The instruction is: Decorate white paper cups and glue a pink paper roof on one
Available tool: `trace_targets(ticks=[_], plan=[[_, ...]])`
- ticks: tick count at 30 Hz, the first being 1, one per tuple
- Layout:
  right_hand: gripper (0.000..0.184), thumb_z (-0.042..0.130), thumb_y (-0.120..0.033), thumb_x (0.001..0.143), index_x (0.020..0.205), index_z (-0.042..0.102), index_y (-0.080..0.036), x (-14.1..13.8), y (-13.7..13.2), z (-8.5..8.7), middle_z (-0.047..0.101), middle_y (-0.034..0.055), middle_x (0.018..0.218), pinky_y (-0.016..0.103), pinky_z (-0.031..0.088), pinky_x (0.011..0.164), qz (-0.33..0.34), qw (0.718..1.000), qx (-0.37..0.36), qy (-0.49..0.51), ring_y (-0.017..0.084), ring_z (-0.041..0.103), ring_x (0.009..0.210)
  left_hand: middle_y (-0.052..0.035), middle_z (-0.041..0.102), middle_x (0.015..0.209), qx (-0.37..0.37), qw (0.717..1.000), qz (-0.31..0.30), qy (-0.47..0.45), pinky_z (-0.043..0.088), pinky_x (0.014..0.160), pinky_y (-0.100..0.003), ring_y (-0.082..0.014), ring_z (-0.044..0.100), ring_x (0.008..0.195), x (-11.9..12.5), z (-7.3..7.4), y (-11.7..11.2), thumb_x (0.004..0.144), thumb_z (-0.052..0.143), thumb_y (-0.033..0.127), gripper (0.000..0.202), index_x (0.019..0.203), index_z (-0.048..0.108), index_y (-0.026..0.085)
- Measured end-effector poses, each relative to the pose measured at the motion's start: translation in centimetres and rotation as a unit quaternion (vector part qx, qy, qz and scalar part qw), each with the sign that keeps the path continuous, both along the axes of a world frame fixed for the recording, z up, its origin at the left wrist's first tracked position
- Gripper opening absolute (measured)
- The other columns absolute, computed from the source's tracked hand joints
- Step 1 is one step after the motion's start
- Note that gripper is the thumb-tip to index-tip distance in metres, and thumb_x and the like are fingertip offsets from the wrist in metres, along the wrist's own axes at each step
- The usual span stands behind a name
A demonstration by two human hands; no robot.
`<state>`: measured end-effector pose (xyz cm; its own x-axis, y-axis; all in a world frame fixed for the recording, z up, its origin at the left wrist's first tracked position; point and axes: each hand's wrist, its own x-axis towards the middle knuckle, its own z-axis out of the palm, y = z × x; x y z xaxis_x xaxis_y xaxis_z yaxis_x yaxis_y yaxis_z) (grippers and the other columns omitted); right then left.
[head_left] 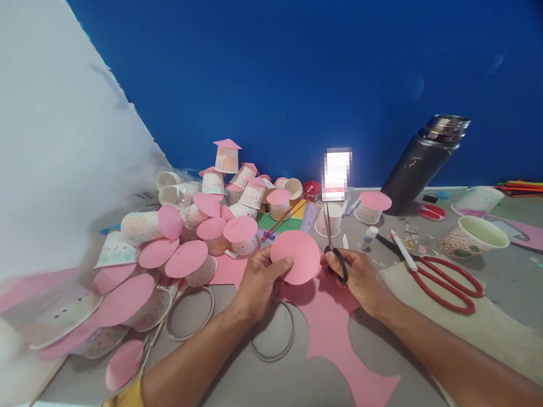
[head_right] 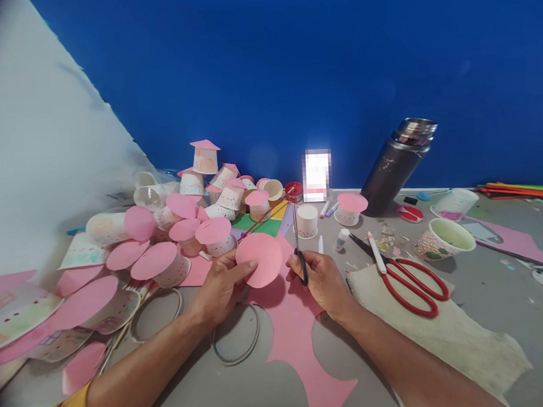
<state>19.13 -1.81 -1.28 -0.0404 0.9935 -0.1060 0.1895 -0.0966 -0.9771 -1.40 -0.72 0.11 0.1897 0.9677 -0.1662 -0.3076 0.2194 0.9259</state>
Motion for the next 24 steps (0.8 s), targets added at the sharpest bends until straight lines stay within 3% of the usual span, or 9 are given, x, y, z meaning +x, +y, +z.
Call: trace_targets(ticks=[2, 7, 9, 13, 16, 19, 21, 24], plan=[[0.048, 0.068, -0.065, 0.078, 0.065, 0.065, -0.019, -0.1, 0.0, 0.2, 0.057, -0.0001, 0.058, 0.027, 0.030, 0.052, 0.017, 1.000, -0.011, -0.001, 0.012, 0.040, 0.054, -0.0045, 0.072, 0.075, -0.006, 0.999, -0.022, -0.042, 0.052, 0.070, -0.031, -0.0151, 0.061, 0.067, 0.0, 0.2, 0.0, 0.064, 0.092, 0.038, 0.032, 0.080, 0.078, 0.015], [0.021, 0.071, -0.034, 0.070, 0.058, 0.061, -0.019, -0.7, -0.9, 0.3, 0.055, -0.0030, 0.054, 0.026, 0.029, 0.052, 0.131, 0.990, -0.062, -0.004, 0.011, 0.040, 0.053, -0.0100, 0.077, 0.085, -0.008, 0.987, -0.143, -0.078, 0.056, 0.079, -0.038, -0.0236, 0.070, 0.079, 0.4, 0.0, -0.7, 0.067, 0.091, 0.037, 0.032, 0.088, 0.081, 0.014], [0.017, 0.069, -0.028, 0.068, 0.057, 0.061, -0.019, -0.8, -1.1, 0.2, 0.057, -0.0032, 0.054, 0.026, 0.030, 0.052, 0.161, 0.984, -0.071, -0.004, 0.011, 0.041, 0.053, -0.0124, 0.078, 0.087, -0.020, 0.983, -0.162, -0.085, 0.056, 0.079, -0.040, -0.0266, 0.072, 0.082, 0.5, -0.2, -0.9, 0.066, 0.091, 0.037, 0.033, 0.087, 0.081, 0.013], [0.017, 0.079, -0.032, 0.070, 0.068, 0.071, -0.017, -0.4, -1.1, 0.0, 0.067, -0.0015, 0.063, 0.025, 0.030, 0.053, 0.196, 0.974, -0.102, 0.054, 0.009, 0.044, 0.054, -0.0139, 0.077, 0.083, -0.057, 0.980, -0.146, -0.120, 0.058, 0.078, -0.042, -0.0299, 0.074, 0.084, 0.5, 0.1, -0.9, 0.063, 0.092, 0.035, 0.033, 0.082, 0.078, 0.012], [0.037, 0.086, -0.049, 0.071, 0.082, 0.075, -0.015, 0.0, -0.8, -0.1, 0.073, 0.0029, 0.078, 0.025, 0.036, 0.057, 0.229, 0.959, -0.101, 0.129, 0.009, 0.046, 0.057, -0.0143, 0.077, 0.082, -0.053, 0.978, -0.137, -0.149, 0.059, 0.075, -0.042, -0.0319, 0.074, 0.086, 0.5, 0.5, -0.7, 0.063, 0.090, 0.036, 0.032, 0.078, 0.075, 0.012], [0.052, 0.081, -0.061, 0.076, 0.098, 0.077, -0.014, 0.2, -0.6, -0.2, 0.076, 0.0077, 0.093, 0.026, 0.041, 0.061, 0.256, 0.949, -0.087, 0.160, 0.009, 0.051, 0.060, -0.0131, 0.077, 0.082, -0.040, 0.980, -0.107, -0.162, 0.059, 0.078, -0.039, -0.0305, 0.073, 0.090, 0.6, 0.7, -0.4, 0.065, 0.089, 0.034, 0.030, 0.079, 0.075, 0.013], [0.049, 0.078, -0.059, 0.079, 0.099, 0.076, -0.015, 0.1, -0.6, -0.3, 0.075, 0.0061, 0.089, 0.026, 0.041, 0.060, 0.233, 0.964, -0.060, 0.112, 0.010, 0.053, 0.059, -0.0120, 0.077, 0.083, -0.036, 0.985, -0.083, -0.147, 0.057, 0.079, -0.036, -0.0280, 0.073, 0.091, 0.8, 0.5, -0.4, 0.065, 0.090, 0.033, 0.030, 0.083, 0.077, 0.012], [0.029, 0.070, -0.044, 0.085, 0.095, 0.076, -0.018, -0.1, -0.4, -0.4, 0.076, 0.0037, 0.083, 0.027, 0.045, 0.063, 0.133, 0.989, 0.022, -0.058, 0.016, 0.061, 0.067, -0.0103, 0.078, 0.082, -0.026, 0.994, -0.028, -0.098, 0.054, 0.076, -0.032, -0.0232, 0.071, 0.083, 0.9, -0.1, -0.2, 0.065, 0.089, 0.032, 0.031, 0.086, 0.078, 0.012]])
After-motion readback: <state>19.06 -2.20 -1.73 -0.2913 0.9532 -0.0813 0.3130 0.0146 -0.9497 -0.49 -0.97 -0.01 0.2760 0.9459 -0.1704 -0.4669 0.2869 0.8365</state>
